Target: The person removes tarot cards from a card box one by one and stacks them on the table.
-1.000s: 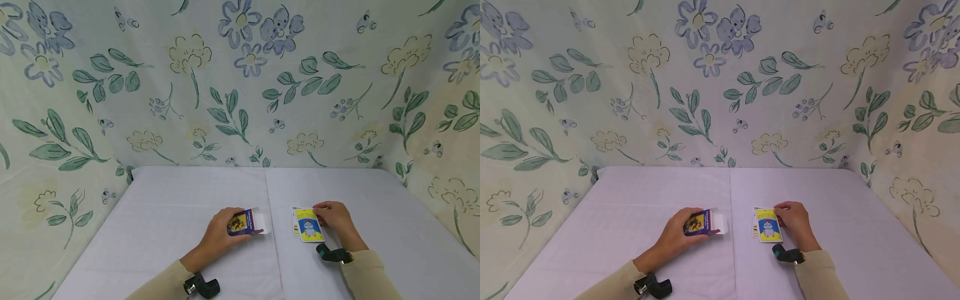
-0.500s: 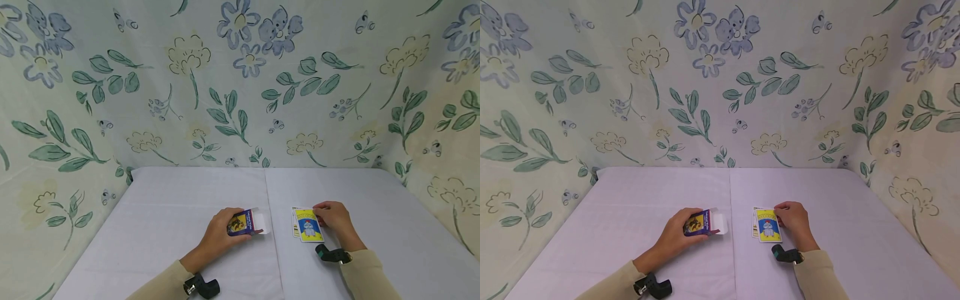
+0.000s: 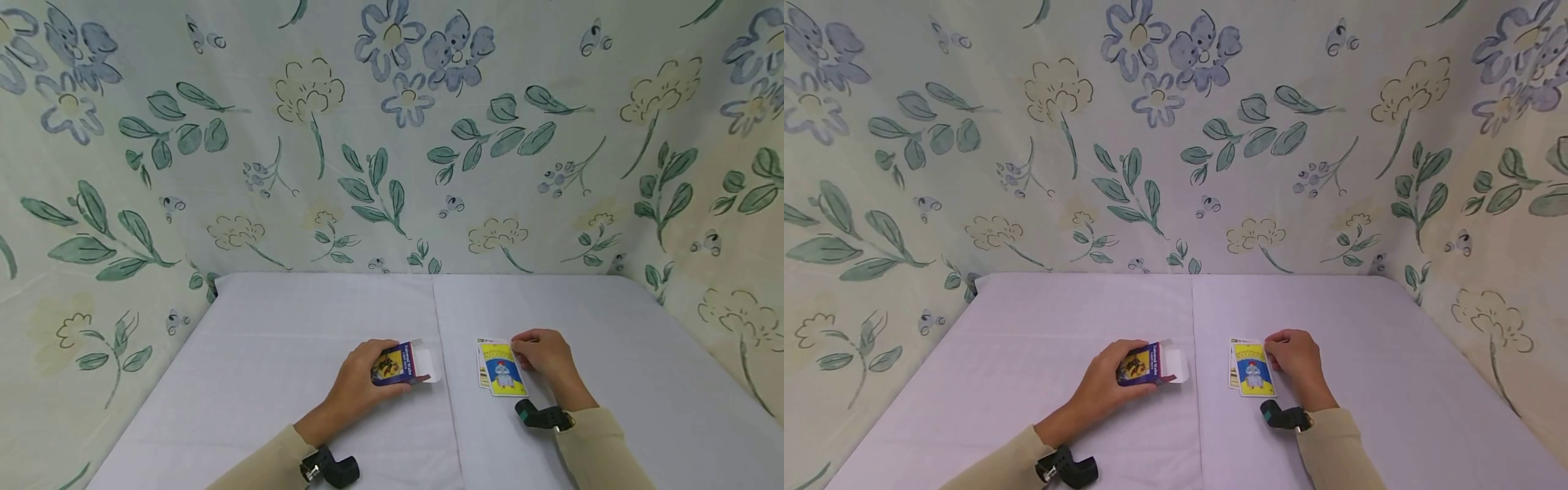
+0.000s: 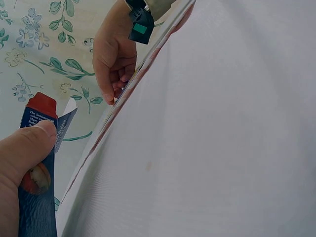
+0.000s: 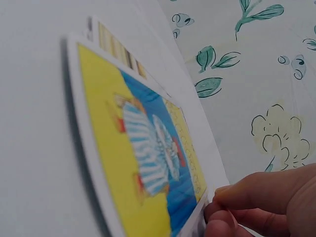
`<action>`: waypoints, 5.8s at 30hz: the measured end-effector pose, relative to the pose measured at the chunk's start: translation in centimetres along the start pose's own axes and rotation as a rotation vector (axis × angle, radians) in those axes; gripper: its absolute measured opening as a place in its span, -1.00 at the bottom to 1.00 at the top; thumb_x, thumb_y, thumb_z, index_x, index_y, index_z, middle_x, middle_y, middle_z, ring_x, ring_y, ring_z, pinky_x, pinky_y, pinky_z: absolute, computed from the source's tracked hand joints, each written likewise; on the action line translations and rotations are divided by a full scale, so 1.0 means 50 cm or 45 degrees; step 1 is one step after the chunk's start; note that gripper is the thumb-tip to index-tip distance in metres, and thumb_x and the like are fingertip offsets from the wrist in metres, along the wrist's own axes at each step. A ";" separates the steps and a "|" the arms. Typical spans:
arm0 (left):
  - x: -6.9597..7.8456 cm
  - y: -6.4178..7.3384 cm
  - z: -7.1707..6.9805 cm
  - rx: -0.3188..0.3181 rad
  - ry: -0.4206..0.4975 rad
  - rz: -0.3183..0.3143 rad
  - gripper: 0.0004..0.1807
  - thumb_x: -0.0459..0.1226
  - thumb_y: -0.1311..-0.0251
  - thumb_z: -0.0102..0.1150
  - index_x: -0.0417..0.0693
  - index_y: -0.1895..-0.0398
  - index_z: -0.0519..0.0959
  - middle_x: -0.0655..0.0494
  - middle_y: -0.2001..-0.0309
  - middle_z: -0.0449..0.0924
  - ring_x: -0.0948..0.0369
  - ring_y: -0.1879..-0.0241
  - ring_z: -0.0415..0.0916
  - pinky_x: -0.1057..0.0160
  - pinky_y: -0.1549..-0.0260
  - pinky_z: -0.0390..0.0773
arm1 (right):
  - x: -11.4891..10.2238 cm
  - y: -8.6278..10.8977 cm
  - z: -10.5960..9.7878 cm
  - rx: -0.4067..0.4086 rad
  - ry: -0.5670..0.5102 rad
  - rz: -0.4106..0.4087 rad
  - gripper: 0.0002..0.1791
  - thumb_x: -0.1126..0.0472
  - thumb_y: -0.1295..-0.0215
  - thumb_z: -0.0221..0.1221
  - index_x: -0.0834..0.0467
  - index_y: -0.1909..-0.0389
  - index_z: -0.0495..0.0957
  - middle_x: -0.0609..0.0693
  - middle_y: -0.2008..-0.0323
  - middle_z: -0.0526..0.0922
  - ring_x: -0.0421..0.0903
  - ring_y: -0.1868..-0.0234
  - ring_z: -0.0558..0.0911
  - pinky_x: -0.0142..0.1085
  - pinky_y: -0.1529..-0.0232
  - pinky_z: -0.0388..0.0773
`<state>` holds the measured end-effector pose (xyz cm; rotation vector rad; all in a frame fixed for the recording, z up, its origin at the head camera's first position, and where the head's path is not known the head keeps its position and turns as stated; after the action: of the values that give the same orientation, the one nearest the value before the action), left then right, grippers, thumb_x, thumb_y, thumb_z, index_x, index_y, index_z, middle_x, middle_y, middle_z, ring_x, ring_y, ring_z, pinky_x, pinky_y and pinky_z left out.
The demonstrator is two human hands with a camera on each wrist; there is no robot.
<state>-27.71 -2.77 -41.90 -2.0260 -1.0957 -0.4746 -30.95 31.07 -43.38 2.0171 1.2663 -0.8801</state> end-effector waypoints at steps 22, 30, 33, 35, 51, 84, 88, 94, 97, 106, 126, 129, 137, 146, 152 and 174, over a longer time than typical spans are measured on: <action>-0.002 0.000 0.003 -0.002 0.012 -0.005 -0.21 0.05 0.13 0.51 0.09 -0.23 0.44 0.34 -0.12 0.48 0.34 -0.05 0.38 0.12 -0.02 0.46 | -0.002 0.007 -0.006 -0.151 0.064 0.091 -0.66 0.25 -0.27 0.17 0.37 0.03 0.43 0.22 0.38 0.51 0.00 0.47 0.57 -0.41 0.51 0.56; 0.000 0.000 0.003 -0.002 0.009 0.009 -0.20 0.06 0.13 0.50 0.08 -0.24 0.44 0.34 -0.12 0.48 0.33 -0.05 0.38 0.12 -0.02 0.46 | -0.037 0.040 0.009 -0.493 0.425 -0.197 -0.11 0.05 -0.02 0.43 0.28 -0.29 0.21 0.17 0.28 0.51 -0.03 0.45 0.55 -0.24 0.37 0.62; -0.001 0.000 0.001 0.003 0.010 0.010 -0.20 0.09 0.13 0.49 0.08 -0.23 0.45 0.34 -0.12 0.48 0.34 -0.05 0.39 0.13 -0.02 0.46 | -0.042 0.057 0.017 -0.573 0.501 -0.206 0.04 0.01 0.09 0.49 0.21 -0.37 0.12 0.13 0.32 0.47 -0.03 0.46 0.54 -0.23 0.37 0.59; -0.001 0.000 -0.001 0.007 0.012 0.013 -0.19 0.09 0.13 0.49 0.06 -0.23 0.45 0.34 -0.12 0.48 0.34 -0.05 0.39 0.13 -0.02 0.46 | -0.049 0.065 0.022 -0.589 0.540 -0.224 0.09 -0.01 0.13 0.50 0.20 -0.39 0.10 0.12 0.34 0.45 -0.04 0.47 0.53 -0.23 0.36 0.57; -0.004 -0.002 0.002 0.012 0.008 0.026 -0.20 0.07 0.13 0.50 0.06 -0.23 0.44 0.35 -0.12 0.48 0.35 -0.05 0.38 0.15 -0.02 0.47 | -0.088 0.085 0.055 -0.408 0.828 -0.485 0.35 -0.09 0.43 0.59 0.01 -0.48 0.06 0.32 -0.40 0.12 0.38 -0.24 0.24 0.44 0.04 0.27; -0.003 -0.003 0.003 0.007 0.008 0.029 -0.19 0.09 0.14 0.49 0.04 -0.23 0.45 0.34 -0.12 0.48 0.35 -0.06 0.39 0.15 -0.03 0.46 | -0.093 0.072 0.096 -0.336 0.749 -0.596 0.15 -0.26 0.16 0.43 0.00 -0.47 0.12 0.30 -0.45 0.03 0.40 -0.37 0.07 0.49 -0.07 0.07; 0.001 -0.004 0.002 0.014 0.002 0.044 -0.19 0.10 0.13 0.49 0.04 -0.23 0.45 0.32 -0.11 0.49 0.33 -0.05 0.40 0.14 -0.02 0.47 | -0.098 0.072 0.101 -0.268 0.776 -0.565 0.08 -0.15 0.15 0.46 -0.03 -0.44 0.18 0.27 -0.46 0.01 0.38 -0.38 0.06 0.47 -0.10 0.06; 0.002 -0.004 0.002 0.004 0.008 0.037 -0.19 0.10 0.13 0.49 0.03 -0.23 0.45 0.33 -0.11 0.49 0.34 -0.05 0.39 0.14 -0.02 0.46 | -0.106 0.077 0.103 -0.269 0.775 -0.567 0.00 -0.08 0.14 0.48 -0.02 -0.40 0.27 0.25 -0.45 0.05 0.38 -0.37 0.10 0.44 -0.10 0.12; 0.001 -0.003 0.001 0.003 0.004 0.033 -0.19 0.10 0.13 0.49 0.03 -0.23 0.45 0.33 -0.11 0.49 0.34 -0.05 0.39 0.15 -0.02 0.47 | -0.108 0.080 0.103 -0.281 0.772 -0.567 -0.02 -0.05 0.13 0.48 -0.02 -0.39 0.28 0.24 -0.45 0.07 0.37 -0.36 0.11 0.42 -0.09 0.16; -0.002 -0.003 0.000 0.009 0.004 0.035 -0.19 0.11 0.13 0.48 0.03 -0.22 0.46 0.32 -0.10 0.50 0.34 -0.05 0.39 0.15 -0.02 0.47 | -0.113 0.085 0.100 -0.281 0.759 -0.573 -0.04 -0.02 0.11 0.48 0.02 -0.38 0.30 0.25 -0.44 0.08 0.37 -0.34 0.14 0.35 0.00 0.34; 0.000 -0.002 0.000 0.008 0.021 0.044 -0.20 0.07 0.12 0.49 0.02 -0.23 0.44 0.31 -0.10 0.50 0.33 -0.02 0.40 0.16 0.01 0.47 | -0.111 0.090 0.080 -0.178 0.797 -0.332 0.03 0.02 0.14 0.49 0.14 -0.39 0.21 0.40 -0.35 0.06 0.38 -0.15 0.22 0.32 0.10 0.43; 0.000 -0.002 0.001 0.009 0.029 0.034 -0.20 0.05 0.13 0.51 0.03 -0.23 0.45 0.34 -0.10 0.49 0.35 -0.03 0.39 0.17 0.01 0.47 | -0.110 0.090 0.077 -0.175 0.805 -0.342 0.02 -0.01 0.13 0.48 0.14 -0.38 0.22 0.40 -0.35 0.05 0.38 -0.14 0.22 0.32 0.11 0.44; 0.003 -0.002 0.000 0.016 0.007 0.069 -0.20 0.05 0.12 0.50 0.01 -0.23 0.44 0.29 -0.09 0.50 0.31 0.00 0.40 0.18 0.04 0.47 | -0.107 0.096 0.067 -0.314 0.846 -0.411 0.10 -0.04 0.30 0.55 0.06 -0.38 0.27 0.38 -0.39 0.02 0.40 -0.21 0.18 0.35 0.13 0.43; 0.003 -0.002 -0.001 0.011 0.028 0.048 -0.20 0.03 0.14 0.52 0.00 -0.22 0.45 0.31 -0.10 0.50 0.32 -0.01 0.40 0.16 0.02 0.47 | -0.104 0.098 0.067 -0.350 0.844 -0.415 0.08 0.03 0.29 0.56 0.05 -0.37 0.28 0.37 -0.39 0.04 0.39 -0.22 0.18 0.35 0.12 0.42; 0.004 -0.003 0.000 0.013 0.034 0.053 -0.20 0.03 0.15 0.53 0.00 -0.22 0.46 0.33 -0.09 0.50 0.34 -0.01 0.40 0.17 0.03 0.47 | -0.104 0.094 0.062 -0.328 0.844 -0.429 0.06 -0.02 0.25 0.54 0.08 -0.37 0.28 0.38 -0.38 0.06 0.40 -0.22 0.19 0.36 0.10 0.40; 0.013 -0.002 0.001 -0.014 0.079 0.127 -0.23 0.08 0.12 0.49 0.11 -0.21 0.44 0.37 -0.10 0.47 0.35 -0.03 0.39 0.17 -0.01 0.44 | -0.215 0.201 0.181 -0.596 -0.181 -0.464 -0.78 0.11 -0.18 0.32 0.18 0.29 0.62 0.02 0.47 0.65 0.00 0.46 0.56 -0.24 0.43 0.59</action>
<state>-27.43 -2.36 -41.49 -2.0510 -0.9524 -0.4897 -27.23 14.76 -39.08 1.3623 1.6102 -0.7788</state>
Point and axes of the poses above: each hand's wrist, its own y-axis away from the middle knuckle, its own z-axis out of the palm, x = y × z, the point moved 8 cm from there along -y, towards the middle knuckle
